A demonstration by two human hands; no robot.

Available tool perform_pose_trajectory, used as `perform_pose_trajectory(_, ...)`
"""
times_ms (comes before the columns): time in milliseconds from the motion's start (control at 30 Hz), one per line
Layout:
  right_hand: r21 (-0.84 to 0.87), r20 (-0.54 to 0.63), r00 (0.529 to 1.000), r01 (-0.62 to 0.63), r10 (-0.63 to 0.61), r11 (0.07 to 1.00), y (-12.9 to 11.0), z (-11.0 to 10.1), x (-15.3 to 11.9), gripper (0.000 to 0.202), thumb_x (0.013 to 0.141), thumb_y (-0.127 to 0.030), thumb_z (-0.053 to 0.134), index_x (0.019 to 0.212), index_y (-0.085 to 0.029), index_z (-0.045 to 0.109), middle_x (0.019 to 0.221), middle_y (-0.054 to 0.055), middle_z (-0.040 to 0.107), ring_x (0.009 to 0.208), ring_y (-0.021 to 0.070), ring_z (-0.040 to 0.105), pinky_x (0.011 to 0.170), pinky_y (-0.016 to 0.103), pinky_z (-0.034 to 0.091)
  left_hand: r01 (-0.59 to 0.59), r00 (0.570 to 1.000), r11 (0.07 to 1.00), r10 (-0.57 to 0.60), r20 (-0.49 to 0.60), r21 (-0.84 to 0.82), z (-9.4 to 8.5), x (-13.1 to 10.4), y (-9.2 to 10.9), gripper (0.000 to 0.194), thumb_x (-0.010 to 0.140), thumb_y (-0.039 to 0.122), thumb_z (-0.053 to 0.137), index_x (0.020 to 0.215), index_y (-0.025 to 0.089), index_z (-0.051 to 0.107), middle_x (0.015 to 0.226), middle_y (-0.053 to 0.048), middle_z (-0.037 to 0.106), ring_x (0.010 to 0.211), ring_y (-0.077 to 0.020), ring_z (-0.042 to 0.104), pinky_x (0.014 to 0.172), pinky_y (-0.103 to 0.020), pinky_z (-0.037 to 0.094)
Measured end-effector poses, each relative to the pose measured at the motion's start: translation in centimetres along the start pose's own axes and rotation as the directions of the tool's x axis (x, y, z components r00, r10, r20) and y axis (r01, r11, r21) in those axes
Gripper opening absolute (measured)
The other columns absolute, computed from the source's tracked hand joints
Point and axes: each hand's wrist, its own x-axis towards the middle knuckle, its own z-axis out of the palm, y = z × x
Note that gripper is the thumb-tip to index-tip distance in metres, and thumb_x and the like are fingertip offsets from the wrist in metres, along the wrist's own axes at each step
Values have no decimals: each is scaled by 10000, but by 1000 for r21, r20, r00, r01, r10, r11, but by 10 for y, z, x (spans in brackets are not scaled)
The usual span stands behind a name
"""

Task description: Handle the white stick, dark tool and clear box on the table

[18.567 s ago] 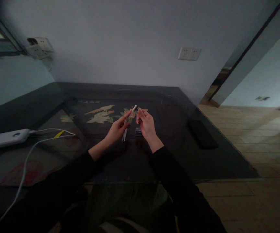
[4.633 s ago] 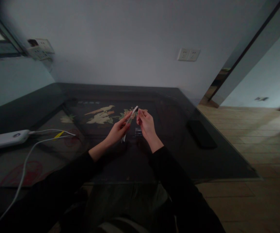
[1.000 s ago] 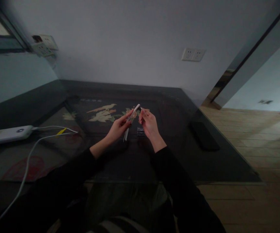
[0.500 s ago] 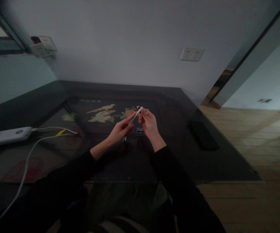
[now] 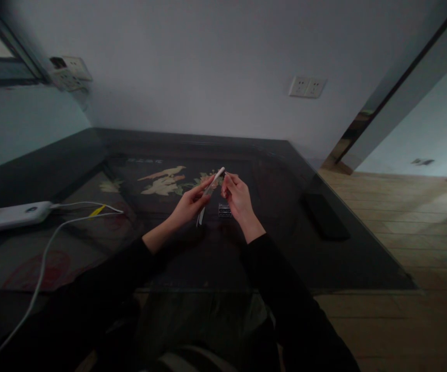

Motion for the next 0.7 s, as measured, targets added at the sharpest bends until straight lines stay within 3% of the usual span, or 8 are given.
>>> perform_pose_trajectory(233,-18,5,1000,-4,4,1000,-1,2,-2,456,666,-623,856,852,-242,688,581,-60,481,523,96,386,507,279,316,2,998,998,2,-58,58,-3,0,-2,584,961,228,580,1535,189,483,638,45,539,538,-81,299,515,-208,264)
perform_pose_trajectory(367,-56,17,1000,17,-16,998,-1,1,-2,436,716,-638,814,788,-237,656,587,-51,474,525,103,387,514,293,316,-18,998,997,23,-61,77,-1,-2,1,581,949,221,576,1525,206,498,905,-36,723,577,-80,365,566,-211,338)
perform_pose_trajectory(467,-70,7,1000,28,-28,997,0,1,-1,442,719,-647,803,745,-237,637,584,-50,468,525,103,376,516,293,315,-46,997,996,50,-50,76,1,-2,1,580,940,220,585,1516,223,510,1085,-83,756,629,-90,451,636,-220,404)
perform_pose_trajectory(567,-56,8,999,32,-31,998,0,0,-1,413,725,-625,809,781,-239,674,600,-52,469,525,96,376,518,289,315,-41,999,997,43,-28,67,2,-4,1,589,946,225,577,1529,211,492,987,-74,764,629,-98,469,647,-224,417)
perform_pose_trajectory(700,-24,5,1000,17,-17,1000,0,-1,-1,404,708,-594,836,893,-248,741,618,-57,470,534,92,379,519,285,325,-11,1000,999,11,8,35,5,-6,5,605,952,223,560,1548,182,462,752,1,667,552,-82,380,565,-207,352)
